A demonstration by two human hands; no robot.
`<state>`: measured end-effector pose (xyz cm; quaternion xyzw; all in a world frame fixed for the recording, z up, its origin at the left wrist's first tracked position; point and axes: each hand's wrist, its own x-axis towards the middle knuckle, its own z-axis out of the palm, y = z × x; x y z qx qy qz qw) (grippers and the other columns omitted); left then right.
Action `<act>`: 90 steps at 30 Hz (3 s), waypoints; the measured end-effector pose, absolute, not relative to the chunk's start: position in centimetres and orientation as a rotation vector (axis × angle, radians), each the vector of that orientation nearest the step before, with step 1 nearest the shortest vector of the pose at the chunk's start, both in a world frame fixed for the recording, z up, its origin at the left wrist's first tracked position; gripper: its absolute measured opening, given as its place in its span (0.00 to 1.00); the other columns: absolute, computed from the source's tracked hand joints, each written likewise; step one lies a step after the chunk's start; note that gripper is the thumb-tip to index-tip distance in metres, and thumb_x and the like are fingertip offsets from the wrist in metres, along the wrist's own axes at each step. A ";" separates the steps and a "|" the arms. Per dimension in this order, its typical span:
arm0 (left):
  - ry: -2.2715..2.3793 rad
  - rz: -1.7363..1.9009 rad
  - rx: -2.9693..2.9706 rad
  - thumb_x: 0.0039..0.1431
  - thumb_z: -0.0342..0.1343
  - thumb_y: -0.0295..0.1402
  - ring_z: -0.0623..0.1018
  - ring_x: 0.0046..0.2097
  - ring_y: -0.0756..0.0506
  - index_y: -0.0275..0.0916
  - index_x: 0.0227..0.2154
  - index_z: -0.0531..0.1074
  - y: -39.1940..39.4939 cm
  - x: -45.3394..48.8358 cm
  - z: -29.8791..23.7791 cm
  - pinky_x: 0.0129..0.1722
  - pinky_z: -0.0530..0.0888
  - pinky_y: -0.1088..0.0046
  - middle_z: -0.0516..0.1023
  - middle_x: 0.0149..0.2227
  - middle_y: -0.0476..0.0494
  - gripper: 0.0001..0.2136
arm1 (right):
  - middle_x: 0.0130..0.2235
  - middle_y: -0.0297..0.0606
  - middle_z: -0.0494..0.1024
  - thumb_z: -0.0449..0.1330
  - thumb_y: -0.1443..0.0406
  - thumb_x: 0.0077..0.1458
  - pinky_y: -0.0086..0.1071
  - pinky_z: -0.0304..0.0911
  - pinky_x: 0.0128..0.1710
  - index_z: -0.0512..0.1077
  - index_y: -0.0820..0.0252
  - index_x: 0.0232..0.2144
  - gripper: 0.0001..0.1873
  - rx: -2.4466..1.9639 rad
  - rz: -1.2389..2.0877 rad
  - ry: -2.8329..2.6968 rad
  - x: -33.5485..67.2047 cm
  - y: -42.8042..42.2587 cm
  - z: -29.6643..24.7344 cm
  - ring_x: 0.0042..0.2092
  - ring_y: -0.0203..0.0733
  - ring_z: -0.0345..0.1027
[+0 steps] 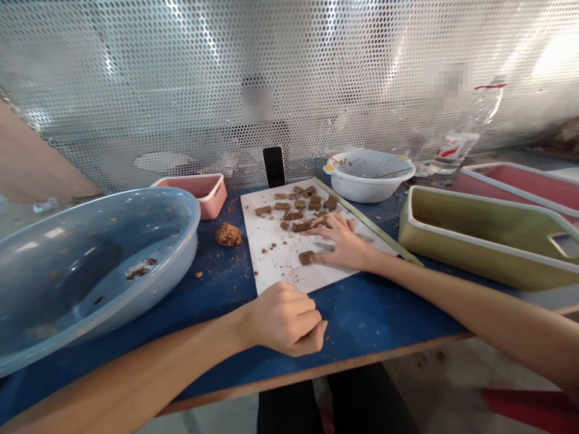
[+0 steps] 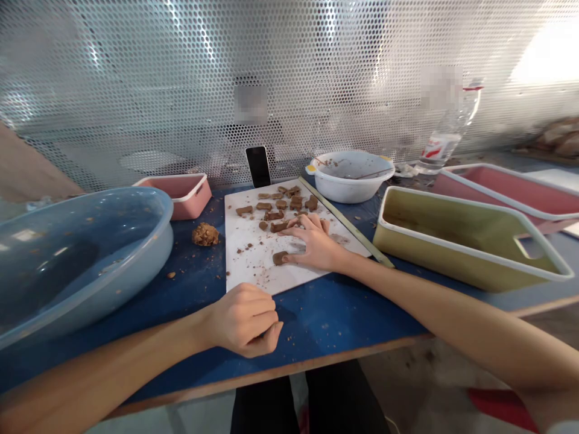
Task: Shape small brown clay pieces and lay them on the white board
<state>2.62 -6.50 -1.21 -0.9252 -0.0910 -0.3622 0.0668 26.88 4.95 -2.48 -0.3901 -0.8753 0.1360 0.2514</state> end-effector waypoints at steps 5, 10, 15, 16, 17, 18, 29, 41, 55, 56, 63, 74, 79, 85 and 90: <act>-0.278 -1.097 -2.797 0.65 0.54 0.24 0.62 0.21 0.50 0.42 0.18 0.62 -6.5 2.6 -1.1 0.20 0.58 0.66 0.62 0.19 0.53 0.19 | 0.63 0.46 0.73 0.73 0.48 0.62 0.65 0.58 0.70 0.80 0.44 0.63 0.30 -1.034 0.345 -2.354 26.9 4.5 -2.0 0.66 0.64 0.64; -0.272 -1.119 -2.793 0.65 0.54 0.23 0.61 0.21 0.50 0.42 0.18 0.61 -6.5 2.7 -1.1 0.20 0.57 0.66 0.61 0.19 0.53 0.19 | 0.63 0.44 0.74 0.71 0.50 0.65 0.63 0.59 0.68 0.81 0.43 0.60 0.23 -1.082 0.299 -2.305 26.5 4.0 -1.8 0.65 0.62 0.64; -0.272 -1.103 -2.804 0.65 0.54 0.24 0.62 0.21 0.50 0.41 0.19 0.62 -6.5 2.7 -1.1 0.20 0.57 0.66 0.62 0.19 0.53 0.18 | 0.64 0.45 0.72 0.75 0.46 0.59 0.66 0.58 0.67 0.81 0.42 0.61 0.30 -1.222 0.266 -2.354 25.7 3.7 -2.1 0.67 0.67 0.62; -0.272 -1.103 -2.805 0.65 0.54 0.24 0.62 0.21 0.50 0.41 0.19 0.62 -6.5 2.7 -1.0 0.20 0.57 0.66 0.62 0.19 0.53 0.18 | 0.65 0.45 0.72 0.76 0.46 0.58 0.66 0.58 0.67 0.80 0.42 0.62 0.32 -1.227 0.262 -2.353 25.6 3.6 -2.2 0.67 0.67 0.62; -0.272 -1.106 -2.805 0.65 0.54 0.23 0.61 0.21 0.50 0.41 0.19 0.62 -6.5 2.7 -1.0 0.20 0.57 0.66 0.62 0.19 0.53 0.18 | 0.65 0.45 0.71 0.76 0.45 0.58 0.66 0.58 0.67 0.80 0.42 0.62 0.33 -1.223 0.263 -2.350 25.6 3.6 -2.2 0.67 0.67 0.61; -0.272 -1.110 -2.805 0.65 0.54 0.23 0.61 0.21 0.50 0.41 0.18 0.62 -6.5 2.7 -1.0 0.20 0.57 0.66 0.62 0.19 0.53 0.18 | 0.66 0.45 0.71 0.75 0.45 0.59 0.66 0.59 0.67 0.80 0.42 0.63 0.32 -1.214 0.268 -2.346 25.6 3.6 -2.2 0.67 0.66 0.61; -0.276 -1.099 -2.799 0.65 0.54 0.24 0.62 0.21 0.50 0.41 0.18 0.63 -6.5 2.6 -1.0 0.20 0.58 0.67 0.62 0.19 0.53 0.18 | 0.63 0.46 0.74 0.56 0.51 0.78 0.59 0.60 0.63 0.82 0.40 0.62 0.20 -0.674 0.147 -2.558 28.2 3.5 -0.7 0.63 0.59 0.62; -0.290 -1.033 -2.791 0.65 0.56 0.26 0.64 0.20 0.50 0.42 0.18 0.62 -6.5 2.5 -1.4 0.19 0.60 0.68 0.63 0.19 0.54 0.18 | 0.63 0.46 0.76 0.59 0.55 0.76 0.58 0.59 0.63 0.81 0.42 0.64 0.20 -0.486 0.113 -2.687 29.2 3.6 0.0 0.63 0.59 0.63; -0.290 -1.007 -2.783 0.66 0.56 0.25 0.65 0.20 0.51 0.42 0.19 0.62 -6.6 2.5 -1.4 0.20 0.60 0.68 0.63 0.19 0.54 0.19 | 0.67 0.46 0.73 0.58 0.53 0.76 0.62 0.58 0.65 0.80 0.41 0.64 0.21 -0.545 0.029 -2.764 29.0 3.2 0.0 0.66 0.63 0.60; -0.287 -1.010 -2.783 0.66 0.56 0.25 0.64 0.20 0.51 0.42 0.18 0.62 -6.6 2.5 -1.4 0.20 0.60 0.68 0.63 0.19 0.54 0.19 | 0.67 0.46 0.73 0.57 0.53 0.77 0.62 0.58 0.65 0.82 0.41 0.63 0.20 -0.540 0.025 -2.762 28.9 3.2 -0.1 0.66 0.63 0.60; -0.290 -0.995 -2.765 0.66 0.56 0.27 0.65 0.20 0.51 0.42 0.18 0.62 -6.5 2.5 -1.7 0.19 0.59 0.67 0.64 0.19 0.54 0.19 | 0.67 0.47 0.73 0.55 0.52 0.77 0.65 0.57 0.66 0.78 0.40 0.67 0.23 -0.632 -0.001 -2.753 28.7 3.2 -0.5 0.67 0.64 0.60; -0.300 -1.019 -2.786 0.66 0.55 0.26 0.65 0.20 0.50 0.42 0.19 0.62 -6.6 2.4 -1.4 0.20 0.60 0.67 0.64 0.19 0.53 0.19 | 0.64 0.44 0.77 0.56 0.55 0.77 0.61 0.57 0.63 0.86 0.42 0.56 0.18 -0.498 0.018 -2.719 29.0 3.2 -0.3 0.66 0.62 0.62; -0.317 -0.979 -2.794 0.65 0.57 0.26 0.65 0.20 0.51 0.43 0.19 0.61 -6.5 2.3 -1.6 0.20 0.60 0.68 0.64 0.18 0.54 0.19 | 0.64 0.44 0.77 0.57 0.56 0.77 0.58 0.59 0.62 0.82 0.39 0.62 0.19 -0.454 0.003 -2.716 29.4 3.4 -0.2 0.65 0.61 0.63; -0.304 -1.037 -2.829 0.65 0.55 0.25 0.64 0.20 0.51 0.42 0.19 0.62 -6.6 2.4 -1.3 0.19 0.60 0.67 0.64 0.19 0.53 0.18 | 0.63 0.45 0.79 0.58 0.57 0.75 0.58 0.59 0.60 0.83 0.43 0.61 0.19 -0.364 -0.067 -2.728 29.6 3.5 -0.1 0.63 0.61 0.64; -0.295 -1.117 -2.802 0.66 0.55 0.25 0.64 0.20 0.50 0.42 0.18 0.63 -6.6 2.5 -1.3 0.19 0.59 0.67 0.64 0.18 0.53 0.19 | 0.61 0.43 0.80 0.58 0.58 0.74 0.57 0.60 0.57 0.85 0.44 0.55 0.17 -0.346 -0.126 -2.710 29.6 3.4 -0.1 0.61 0.61 0.64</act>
